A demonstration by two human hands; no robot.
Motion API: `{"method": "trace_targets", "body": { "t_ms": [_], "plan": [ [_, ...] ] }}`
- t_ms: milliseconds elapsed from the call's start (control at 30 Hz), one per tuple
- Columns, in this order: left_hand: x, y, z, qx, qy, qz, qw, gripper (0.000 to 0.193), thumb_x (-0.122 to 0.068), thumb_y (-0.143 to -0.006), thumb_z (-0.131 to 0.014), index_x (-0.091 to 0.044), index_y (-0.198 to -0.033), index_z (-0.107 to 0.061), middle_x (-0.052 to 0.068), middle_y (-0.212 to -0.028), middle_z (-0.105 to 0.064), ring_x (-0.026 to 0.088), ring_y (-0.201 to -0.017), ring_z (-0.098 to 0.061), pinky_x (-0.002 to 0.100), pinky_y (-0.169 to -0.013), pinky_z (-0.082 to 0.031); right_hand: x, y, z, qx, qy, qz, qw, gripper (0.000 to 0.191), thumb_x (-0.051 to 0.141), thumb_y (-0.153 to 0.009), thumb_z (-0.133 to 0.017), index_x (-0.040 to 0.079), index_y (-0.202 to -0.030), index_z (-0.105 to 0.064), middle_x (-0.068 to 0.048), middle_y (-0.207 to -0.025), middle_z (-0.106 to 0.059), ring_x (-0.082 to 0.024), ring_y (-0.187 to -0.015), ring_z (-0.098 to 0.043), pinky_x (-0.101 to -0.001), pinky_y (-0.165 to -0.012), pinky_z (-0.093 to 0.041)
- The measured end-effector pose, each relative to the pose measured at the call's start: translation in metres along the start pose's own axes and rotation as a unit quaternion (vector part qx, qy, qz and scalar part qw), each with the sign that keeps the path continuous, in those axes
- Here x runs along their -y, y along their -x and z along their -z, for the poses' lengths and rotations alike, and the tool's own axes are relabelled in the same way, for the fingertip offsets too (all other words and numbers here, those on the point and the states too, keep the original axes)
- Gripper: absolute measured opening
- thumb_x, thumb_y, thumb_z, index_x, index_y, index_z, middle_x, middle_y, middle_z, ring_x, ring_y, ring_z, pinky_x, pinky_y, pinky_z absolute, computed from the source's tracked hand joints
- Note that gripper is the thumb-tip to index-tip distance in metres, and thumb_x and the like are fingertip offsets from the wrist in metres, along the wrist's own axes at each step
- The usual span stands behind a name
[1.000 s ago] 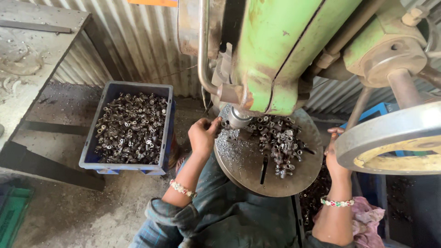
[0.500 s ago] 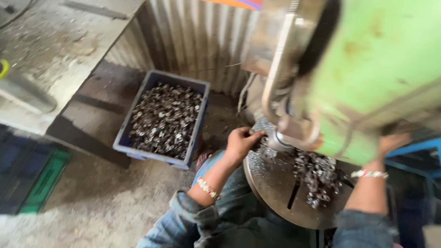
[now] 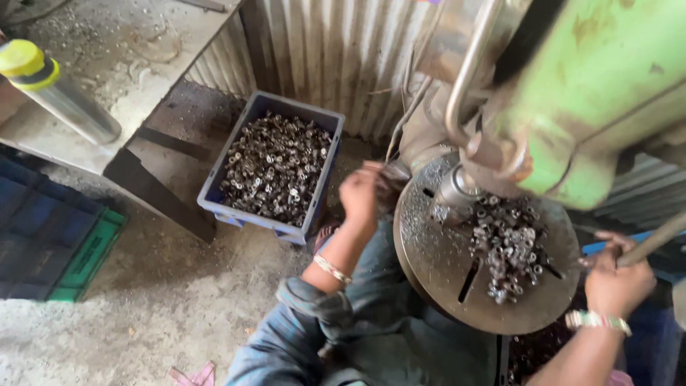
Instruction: The person sits at a bench drill press and drills small metal fittings one at a time, holding each part against the rotating bit while operating the machine lever. Drilled parts are placed on the machine table and accumulate in a nearby bin of finished pieces.
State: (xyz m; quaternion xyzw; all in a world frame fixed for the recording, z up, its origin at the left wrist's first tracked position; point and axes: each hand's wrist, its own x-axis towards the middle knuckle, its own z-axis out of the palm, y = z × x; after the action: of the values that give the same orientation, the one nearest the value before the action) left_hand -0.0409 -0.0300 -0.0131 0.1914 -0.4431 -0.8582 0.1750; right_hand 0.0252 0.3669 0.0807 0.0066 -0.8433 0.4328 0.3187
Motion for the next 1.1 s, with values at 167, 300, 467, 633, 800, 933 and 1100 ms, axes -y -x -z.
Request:
{"method": "trace_targets", "body": {
  "t_ms": [167,300,467,633,800,933,1100],
  "plan": [
    [-0.009,0.033,0.03,-0.095,0.09,0.072,0.989,0.016,-0.025,-0.104,-0.056,-0.011,-0.109,-0.059,0.0,-0.091,-0.064,0.011,-0.064,-0.061,0.029,-0.053,-0.049,0.007,0.02,0.024,0.067,-0.14,-0.077,0.985,0.018,0.012,-0.105,-0.063,0.007,-0.121,-0.06,-0.005,-0.11,-0.065,-0.013,-0.098,-0.064,-0.0274,-0.086,-0.055],
    [0.014,0.131,0.015,0.205,-0.116,-0.002,0.972,0.015,-0.017,-0.104,-0.063,-0.003,-0.102,-0.067,0.006,-0.084,-0.066,0.013,-0.06,-0.056,0.028,-0.053,-0.044,-0.03,0.026,0.017,-0.008,0.151,-0.004,0.988,0.034,0.027,-0.104,-0.073,0.007,-0.127,-0.06,-0.009,-0.125,-0.057,-0.029,-0.118,-0.052,-0.0444,-0.107,-0.042],
    [0.035,0.184,-0.023,0.404,-0.471,-0.223,0.752,0.019,-0.021,-0.09,-0.073,-0.009,-0.104,-0.073,0.014,-0.095,-0.073,0.03,-0.082,-0.07,0.04,-0.074,-0.056,-0.081,0.033,0.013,0.048,0.187,0.14,0.971,0.047,0.027,-0.111,-0.05,0.01,-0.154,-0.049,-0.01,-0.159,-0.05,-0.028,-0.15,-0.042,-0.0441,-0.129,-0.029],
    [0.073,0.19,-0.052,0.442,-0.563,-0.337,0.612,0.043,-0.025,-0.086,-0.073,0.0,-0.119,-0.063,0.024,-0.114,-0.067,0.04,-0.111,-0.06,0.045,-0.096,-0.049,-0.083,0.03,0.006,0.104,-0.505,-0.037,0.856,0.05,0.035,-0.114,-0.038,0.012,-0.159,-0.036,-0.007,-0.165,-0.038,-0.024,-0.153,-0.033,-0.044,-0.131,-0.023],
    [0.083,0.191,-0.055,0.445,-0.539,-0.348,0.625,0.042,-0.022,-0.086,-0.07,0.0,-0.12,-0.06,0.02,-0.115,-0.068,0.036,-0.116,-0.061,0.046,-0.105,-0.047,-0.07,0.029,0.004,0.035,0.324,0.115,0.938,0.051,0.023,-0.111,-0.054,0.001,-0.156,-0.045,-0.02,-0.16,-0.047,-0.036,-0.15,-0.039,-0.05,-0.126,-0.026],
    [0.057,0.188,-0.041,0.358,-0.484,-0.336,0.725,0.038,-0.023,-0.086,-0.073,0.002,-0.109,-0.057,0.027,-0.112,-0.065,0.044,-0.108,-0.06,0.047,-0.093,-0.05,-0.051,0.026,0.001,-0.047,0.131,0.086,0.987,0.035,0.015,-0.11,-0.077,-0.002,-0.133,-0.057,-0.019,-0.132,-0.062,-0.034,-0.122,-0.056,-0.046,-0.111,-0.041],
    [0.029,0.162,-0.021,0.138,-0.124,-0.066,0.98,0.016,-0.019,-0.108,-0.055,-0.007,-0.115,-0.048,0.008,-0.097,-0.065,0.021,-0.082,-0.066,0.031,-0.074,-0.058,-0.038,0.026,0.003,-0.043,0.067,0.071,0.994,0.02,0.005,-0.109,-0.076,0.001,-0.117,-0.058,-0.005,-0.109,-0.057,-0.019,-0.1,-0.051,-0.0343,-0.093,-0.045]
  ]
}}
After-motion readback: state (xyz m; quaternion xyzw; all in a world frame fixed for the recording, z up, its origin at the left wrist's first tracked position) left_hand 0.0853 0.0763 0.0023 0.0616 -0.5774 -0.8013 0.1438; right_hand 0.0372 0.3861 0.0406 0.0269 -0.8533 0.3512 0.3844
